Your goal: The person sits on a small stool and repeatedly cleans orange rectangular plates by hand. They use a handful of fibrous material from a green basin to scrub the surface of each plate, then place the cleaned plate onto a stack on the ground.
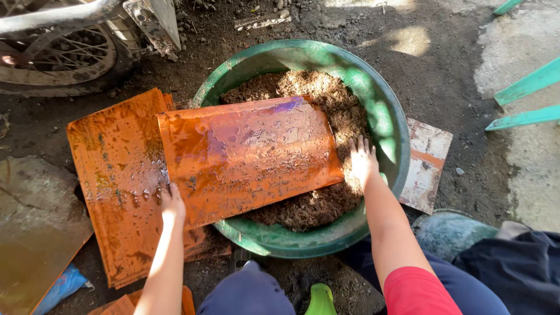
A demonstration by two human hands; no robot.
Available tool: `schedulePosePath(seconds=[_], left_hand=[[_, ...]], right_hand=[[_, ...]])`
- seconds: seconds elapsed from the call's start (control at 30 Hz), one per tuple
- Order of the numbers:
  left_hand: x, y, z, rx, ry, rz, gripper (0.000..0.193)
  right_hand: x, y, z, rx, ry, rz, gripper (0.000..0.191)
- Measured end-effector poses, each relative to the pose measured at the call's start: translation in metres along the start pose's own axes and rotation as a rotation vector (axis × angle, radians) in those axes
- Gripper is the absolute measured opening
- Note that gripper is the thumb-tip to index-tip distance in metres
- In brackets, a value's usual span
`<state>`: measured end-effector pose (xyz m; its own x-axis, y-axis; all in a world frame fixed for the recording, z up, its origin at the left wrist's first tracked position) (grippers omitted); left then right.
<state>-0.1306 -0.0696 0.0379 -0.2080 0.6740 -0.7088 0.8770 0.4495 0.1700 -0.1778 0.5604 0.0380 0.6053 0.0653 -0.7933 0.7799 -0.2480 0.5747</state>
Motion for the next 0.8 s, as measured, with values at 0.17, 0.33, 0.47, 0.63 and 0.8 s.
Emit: schedulePosePath(seconds=[0.17,0.33,0.47,0.63,0.8], left_hand=[[0.011,0.017,-0.013,-0.152,-0.091,-0.051,0.054],[0.006,0.014,-0.025,-0.094,-0.215,-0.071,0.046],[0.017,0.012,0.015,-0.279,-0.049,-0.037,0.049],[0.005,0.008,0.023,0.156,0.216,-0.345,0.047],[0.008,0.005,0.039,-0.005,0.174,-0.299,0.045]], right_hand=[[-0.004,-0.061,0.007,-0.029,0.143,0.141,0.148],[0.019,-0.093,0.008,0.031,0.108,0.176,0.141],[0.03,-0.089,0.008,0.032,0.072,0.173,0.136],[0.028,-0.059,0.006,-0.003,-0.038,0.149,0.118],[0.034,-0.038,0.008,0.072,-0.291,0.17,0.125]])
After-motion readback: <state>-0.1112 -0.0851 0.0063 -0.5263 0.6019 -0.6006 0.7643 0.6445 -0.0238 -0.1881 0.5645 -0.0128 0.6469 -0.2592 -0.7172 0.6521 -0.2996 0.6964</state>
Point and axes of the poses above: each hand's wrist, its own y-axis away from the middle knuckle, its own x-axis out of the palm, z = x × y, the point moved 8 cm from there along -y, towards the middle knuckle, and after that the axes turned 5 degrees about x, right-handed, at the moved point
